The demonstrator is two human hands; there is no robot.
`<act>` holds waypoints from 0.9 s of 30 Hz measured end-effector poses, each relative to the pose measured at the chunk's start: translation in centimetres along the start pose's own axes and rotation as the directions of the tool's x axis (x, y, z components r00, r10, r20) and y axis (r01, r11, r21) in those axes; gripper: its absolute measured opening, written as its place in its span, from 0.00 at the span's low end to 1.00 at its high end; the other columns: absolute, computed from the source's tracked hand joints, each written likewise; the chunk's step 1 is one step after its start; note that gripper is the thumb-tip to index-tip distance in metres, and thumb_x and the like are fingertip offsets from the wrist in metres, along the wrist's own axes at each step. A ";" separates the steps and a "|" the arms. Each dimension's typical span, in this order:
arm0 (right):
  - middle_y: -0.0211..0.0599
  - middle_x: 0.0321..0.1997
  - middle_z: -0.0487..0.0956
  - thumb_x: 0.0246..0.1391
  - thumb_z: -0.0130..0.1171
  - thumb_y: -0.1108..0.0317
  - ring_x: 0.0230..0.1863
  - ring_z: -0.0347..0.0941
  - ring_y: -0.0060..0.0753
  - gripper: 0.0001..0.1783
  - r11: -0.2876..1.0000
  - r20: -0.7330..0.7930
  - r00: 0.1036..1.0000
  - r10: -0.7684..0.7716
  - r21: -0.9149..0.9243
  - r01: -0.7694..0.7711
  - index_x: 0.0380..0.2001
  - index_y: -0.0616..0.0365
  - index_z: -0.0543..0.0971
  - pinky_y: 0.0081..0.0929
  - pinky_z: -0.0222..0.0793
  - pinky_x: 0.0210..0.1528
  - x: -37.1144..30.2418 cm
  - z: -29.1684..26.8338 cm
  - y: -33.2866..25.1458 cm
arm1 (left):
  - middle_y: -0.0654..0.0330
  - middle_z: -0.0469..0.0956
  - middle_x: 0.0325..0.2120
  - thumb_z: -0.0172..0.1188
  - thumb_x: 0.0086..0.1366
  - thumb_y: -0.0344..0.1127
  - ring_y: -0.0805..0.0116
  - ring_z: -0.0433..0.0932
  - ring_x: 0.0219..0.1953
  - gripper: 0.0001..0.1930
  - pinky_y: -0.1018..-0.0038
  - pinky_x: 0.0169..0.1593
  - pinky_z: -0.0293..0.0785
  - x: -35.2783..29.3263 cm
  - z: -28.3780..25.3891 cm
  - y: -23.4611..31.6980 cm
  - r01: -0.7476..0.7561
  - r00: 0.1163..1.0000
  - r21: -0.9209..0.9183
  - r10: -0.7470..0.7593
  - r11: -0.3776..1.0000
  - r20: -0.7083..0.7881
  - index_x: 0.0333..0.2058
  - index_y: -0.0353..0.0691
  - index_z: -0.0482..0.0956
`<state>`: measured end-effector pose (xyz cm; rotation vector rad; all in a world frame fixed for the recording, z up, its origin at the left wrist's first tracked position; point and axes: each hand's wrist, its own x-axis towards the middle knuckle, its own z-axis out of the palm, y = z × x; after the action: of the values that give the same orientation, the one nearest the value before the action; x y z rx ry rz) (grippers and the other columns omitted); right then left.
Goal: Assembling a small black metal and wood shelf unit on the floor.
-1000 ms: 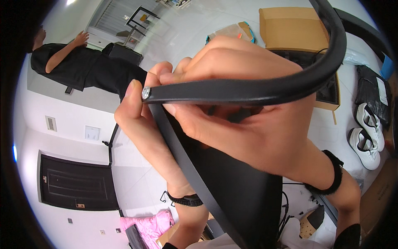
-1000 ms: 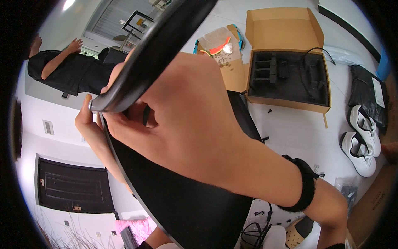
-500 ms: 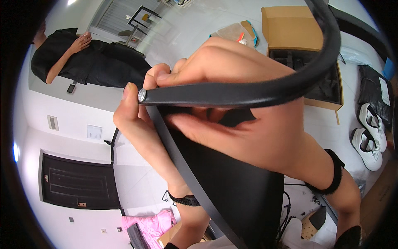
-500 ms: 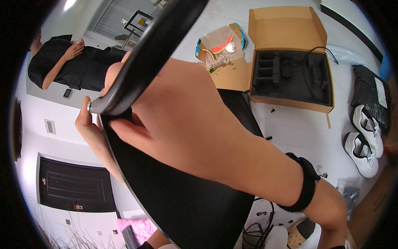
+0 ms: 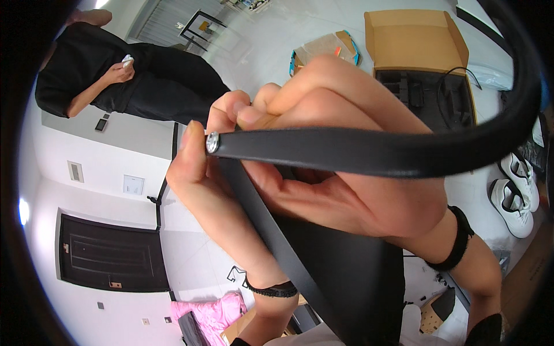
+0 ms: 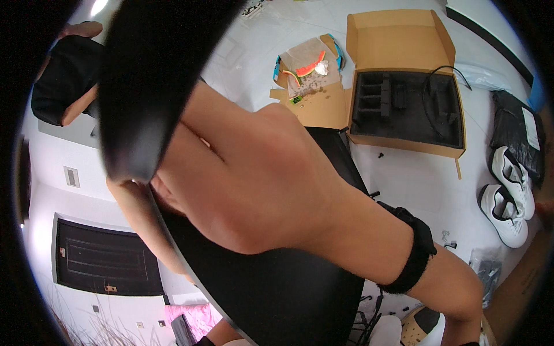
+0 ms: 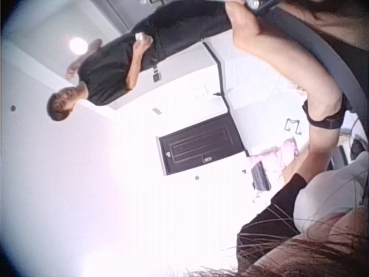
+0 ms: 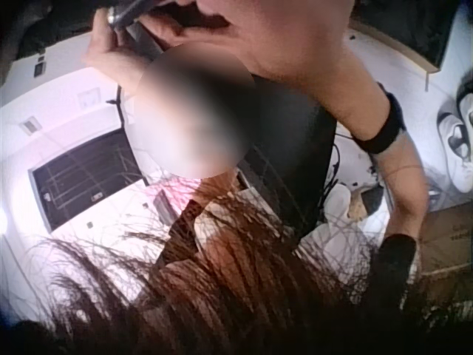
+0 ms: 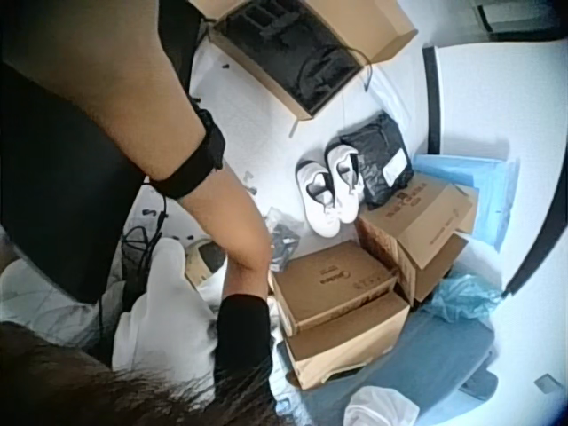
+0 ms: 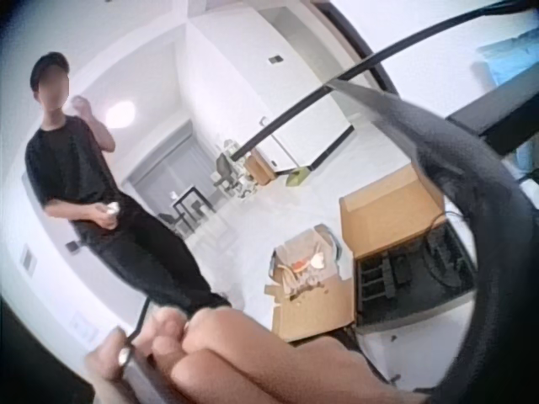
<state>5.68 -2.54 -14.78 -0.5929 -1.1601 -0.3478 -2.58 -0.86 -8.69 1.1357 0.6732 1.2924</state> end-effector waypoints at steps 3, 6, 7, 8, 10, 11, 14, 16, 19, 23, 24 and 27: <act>0.39 0.34 0.78 0.44 0.71 0.84 0.28 0.78 0.23 0.15 0.996 -0.022 0.996 0.089 -0.012 -0.090 0.37 0.66 0.79 0.18 0.71 0.29 -0.1 0.0 -1.2 | 0.61 0.68 0.25 0.43 0.69 0.51 0.71 0.65 0.27 0.20 0.77 0.35 0.61 -0.5 -0.9 0.4 0.004 0.996 -0.040 -0.001 0.999 0.091 0.31 0.38 0.67; 0.38 0.31 0.79 0.45 0.71 0.84 0.27 0.77 0.22 0.12 0.975 -0.089 0.973 0.212 0.080 -0.205 0.32 0.66 0.78 0.18 0.70 0.28 -0.7 -0.1 -1.7 | 0.60 0.67 0.24 0.43 0.69 0.51 0.71 0.64 0.26 0.20 0.77 0.33 0.60 -1.0 -0.8 0.0 0.008 0.968 -0.149 0.029 0.989 0.249 0.33 0.37 0.67; 0.38 0.30 0.79 0.45 0.71 0.85 0.26 0.77 0.22 0.12 0.970 -0.103 0.967 0.232 0.101 -0.222 0.31 0.66 0.78 0.17 0.69 0.28 -1.0 0.1 -1.6 | 0.60 0.68 0.25 0.43 0.69 0.50 0.71 0.65 0.27 0.19 0.77 0.34 0.61 -1.0 -0.8 -0.2 -0.002 0.969 -0.145 0.037 0.989 0.245 0.34 0.37 0.67; 0.38 0.29 0.79 0.45 0.71 0.85 0.26 0.77 0.21 0.11 0.963 -0.116 0.960 0.253 0.120 -0.240 0.30 0.66 0.77 0.17 0.69 0.28 -1.2 0.2 -1.5 | 0.59 0.68 0.26 0.43 0.69 0.50 0.71 0.65 0.27 0.19 0.77 0.35 0.61 -1.1 -0.8 -0.3 -0.011 0.972 -0.139 0.043 0.990 0.232 0.35 0.37 0.67; 0.35 0.29 0.78 0.40 0.71 0.81 0.21 0.74 0.23 0.11 0.968 -0.229 0.944 0.237 0.141 -0.209 0.28 0.61 0.80 0.17 0.67 0.22 -1.3 0.8 -1.3 | 0.58 0.69 0.27 0.44 0.69 0.49 0.70 0.66 0.28 0.18 0.76 0.36 0.62 -1.1 -0.7 -0.5 -0.030 0.976 -0.120 0.055 0.992 0.211 0.36 0.37 0.67; 0.34 0.29 0.78 0.38 0.72 0.80 0.20 0.73 0.23 0.12 0.970 -0.268 0.936 0.228 0.147 -0.194 0.28 0.60 0.80 0.17 0.66 0.21 -1.2 0.9 -1.3 | 0.58 0.69 0.27 0.44 0.70 0.49 0.70 0.67 0.29 0.18 0.76 0.36 0.63 -1.1 -0.7 -0.5 -0.038 0.977 -0.111 0.061 0.993 0.204 0.37 0.37 0.66; 0.34 0.29 0.79 0.39 0.71 0.81 0.21 0.74 0.24 0.12 0.954 -0.278 0.913 0.297 0.124 -0.272 0.29 0.60 0.81 0.17 0.67 0.22 -0.5 0.3 -2.4 | 0.57 0.70 0.29 0.44 0.70 0.48 0.69 0.68 0.31 0.18 0.76 0.38 0.65 -1.1 -0.7 -0.4 -0.063 0.980 -0.093 0.079 0.994 0.183 0.39 0.36 0.66; 0.36 0.27 0.79 0.44 0.68 0.86 0.23 0.74 0.18 0.12 0.931 -0.127 0.923 0.362 0.092 -0.353 0.33 0.66 0.80 0.14 0.66 0.25 0.1 -0.9 -3.1 | 0.56 0.71 0.30 0.45 0.70 0.47 0.69 0.69 0.32 0.17 0.76 0.40 0.66 -1.1 -0.5 -0.6 -0.066 0.981 -0.087 0.081 0.994 0.176 0.41 0.36 0.66; 0.36 0.26 0.79 0.48 0.66 0.85 0.22 0.72 0.16 0.10 0.906 -0.046 0.907 0.419 0.083 -0.414 0.35 0.68 0.80 0.14 0.64 0.24 0.5 -1.4 -3.4 | 0.55 0.72 0.32 0.45 0.71 0.46 0.68 0.71 0.34 0.17 0.75 0.41 0.67 -1.2 -0.2 -0.8 -0.076 0.981 -0.084 0.089 0.994 0.171 0.43 0.35 0.66; 0.35 0.26 0.78 0.53 0.63 0.80 0.20 0.68 0.14 0.06 0.700 0.110 0.754 0.648 0.302 -0.647 0.36 0.67 0.80 0.14 0.59 0.21 1.7 -1.7 -4.3 | 0.53 0.73 0.34 0.46 0.71 0.44 0.68 0.73 0.36 0.17 0.74 0.44 0.69 -1.3 -0.3 -0.5 -0.093 0.982 -0.072 0.104 0.993 0.156 0.46 0.34 0.65; 0.34 0.26 0.78 0.54 0.62 0.79 0.19 0.67 0.14 0.06 0.536 0.195 0.642 0.742 0.403 -0.742 0.37 0.66 0.81 0.14 0.58 0.20 2.2 -2.0 -4.6 | 0.53 0.73 0.34 0.46 0.71 0.44 0.67 0.73 0.37 0.17 0.74 0.44 0.70 -1.3 -0.4 -0.6 -0.095 0.982 -0.070 0.105 0.993 0.154 0.47 0.34 0.65; 0.33 0.26 0.77 0.58 0.60 0.75 0.17 0.64 0.13 0.06 -0.036 0.457 0.288 0.842 0.579 -0.815 0.38 0.65 0.81 0.14 0.55 0.18 3.9 -3.6 -5.7 | 0.52 0.74 0.36 0.46 0.72 0.43 0.67 0.75 0.38 0.18 0.74 0.46 0.71 -1.4 -0.1 -0.7 -0.095 0.982 -0.065 0.104 0.993 0.156 0.50 0.34 0.65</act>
<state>6.74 -9.07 -10.67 -0.4223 -0.5686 1.2330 -2.72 -2.13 -9.68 1.2236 0.4636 1.2809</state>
